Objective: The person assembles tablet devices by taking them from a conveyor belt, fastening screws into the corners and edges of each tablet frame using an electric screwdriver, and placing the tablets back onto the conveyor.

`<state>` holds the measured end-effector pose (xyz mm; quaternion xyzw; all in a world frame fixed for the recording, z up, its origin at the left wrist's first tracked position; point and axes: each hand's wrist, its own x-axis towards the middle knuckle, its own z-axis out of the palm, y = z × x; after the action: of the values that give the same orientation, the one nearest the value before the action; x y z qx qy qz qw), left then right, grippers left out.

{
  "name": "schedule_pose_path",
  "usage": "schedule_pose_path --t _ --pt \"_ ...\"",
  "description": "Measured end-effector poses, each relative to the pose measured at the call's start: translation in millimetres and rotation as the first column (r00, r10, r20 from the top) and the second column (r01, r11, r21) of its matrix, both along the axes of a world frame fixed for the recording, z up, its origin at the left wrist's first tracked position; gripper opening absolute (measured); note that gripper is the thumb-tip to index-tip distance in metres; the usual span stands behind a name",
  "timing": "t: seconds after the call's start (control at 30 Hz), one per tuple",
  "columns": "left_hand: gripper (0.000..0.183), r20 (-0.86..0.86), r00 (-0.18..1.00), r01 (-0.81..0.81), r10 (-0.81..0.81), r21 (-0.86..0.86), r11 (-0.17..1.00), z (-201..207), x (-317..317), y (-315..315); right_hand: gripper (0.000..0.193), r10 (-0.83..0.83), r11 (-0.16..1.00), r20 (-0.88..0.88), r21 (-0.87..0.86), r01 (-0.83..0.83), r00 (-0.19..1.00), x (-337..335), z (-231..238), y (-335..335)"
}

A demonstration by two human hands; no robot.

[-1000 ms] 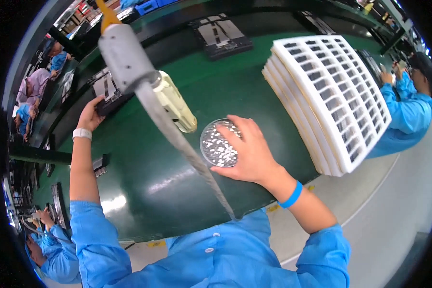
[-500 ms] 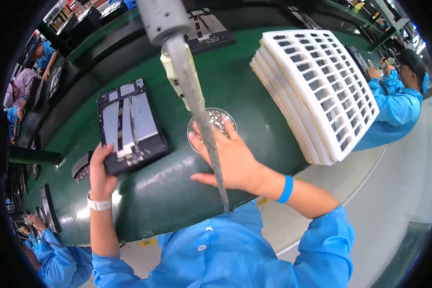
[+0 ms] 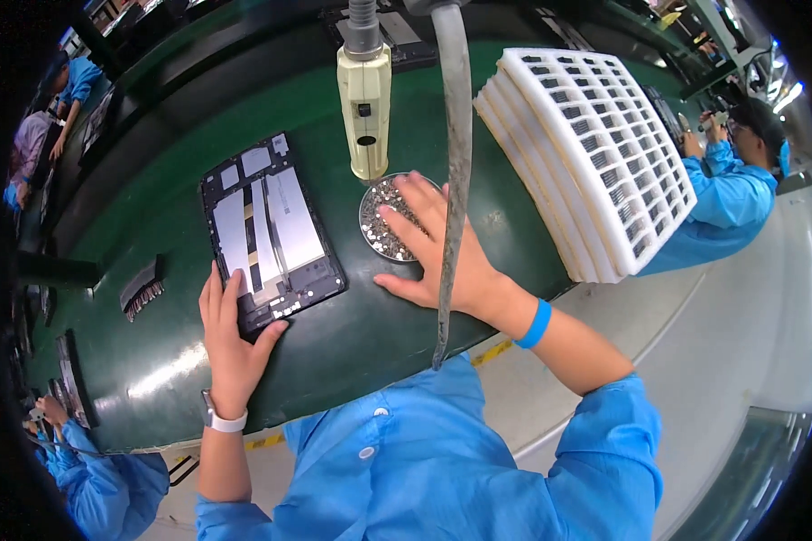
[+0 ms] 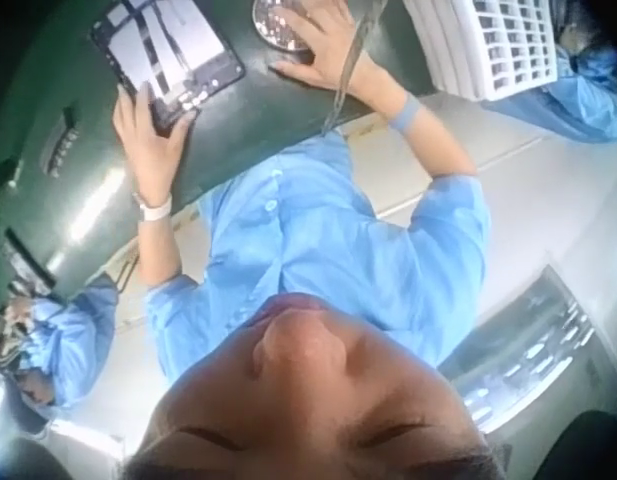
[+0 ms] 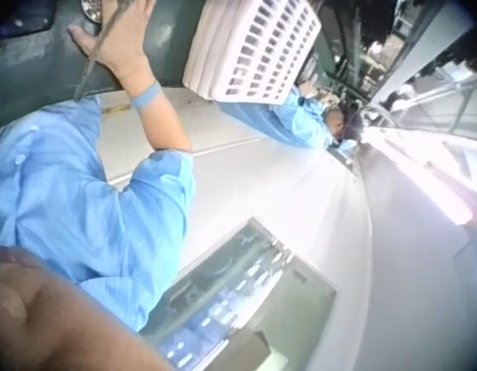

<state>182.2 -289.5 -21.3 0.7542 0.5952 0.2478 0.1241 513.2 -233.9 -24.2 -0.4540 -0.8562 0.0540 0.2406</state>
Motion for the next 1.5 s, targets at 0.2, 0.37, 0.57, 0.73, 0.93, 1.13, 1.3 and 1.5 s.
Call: schedule_pose_path --t 0.2,0.37,0.57,0.73,0.93,1.13,1.3,1.5 --pt "0.060 0.097 0.995 -0.006 0.003 0.026 1.000 -5 -10 -3 0.089 -0.191 0.982 -0.179 -0.039 0.187 0.965 -14 -2 2" --pt "0.054 0.072 0.997 -0.003 -0.002 0.069 0.998 -7 -10 0 0.091 -0.124 0.992 -0.208 -0.029 0.120 0.970 -16 -1 -1" --pt "0.053 0.085 0.996 0.014 -0.021 0.081 0.997 -3 -10 -1 0.088 -0.089 0.991 -0.351 -0.125 0.047 0.932 -3 -7 -2" --pt "0.053 0.073 0.997 0.004 -0.007 0.045 0.999 -3 -9 -1 0.067 -0.237 0.925 -0.857 -0.343 -0.162 0.457 4 -17 1" --pt "0.054 0.079 0.997 -0.006 0.003 0.045 0.999 -3 -13 1 0.036 -0.224 0.950 -0.821 -0.303 -0.069 0.525 0 -32 1" --pt "0.059 0.143 0.989 -0.031 0.023 0.048 0.998 -2 -11 3 0.055 -0.112 0.994 -0.461 -0.057 0.097 0.880 -5 -3 3" --pt "0.059 0.181 0.983 -0.028 0.017 0.055 0.998 -3 -13 0 0.093 -0.055 0.994 -0.239 -0.110 0.030 0.970 -19 2 7" --pt "0.054 0.250 0.966 -0.084 0.069 0.049 0.995 1 -3 2 0.088 -0.203 0.978 -0.249 -0.096 0.185 0.947 -14 2 1"
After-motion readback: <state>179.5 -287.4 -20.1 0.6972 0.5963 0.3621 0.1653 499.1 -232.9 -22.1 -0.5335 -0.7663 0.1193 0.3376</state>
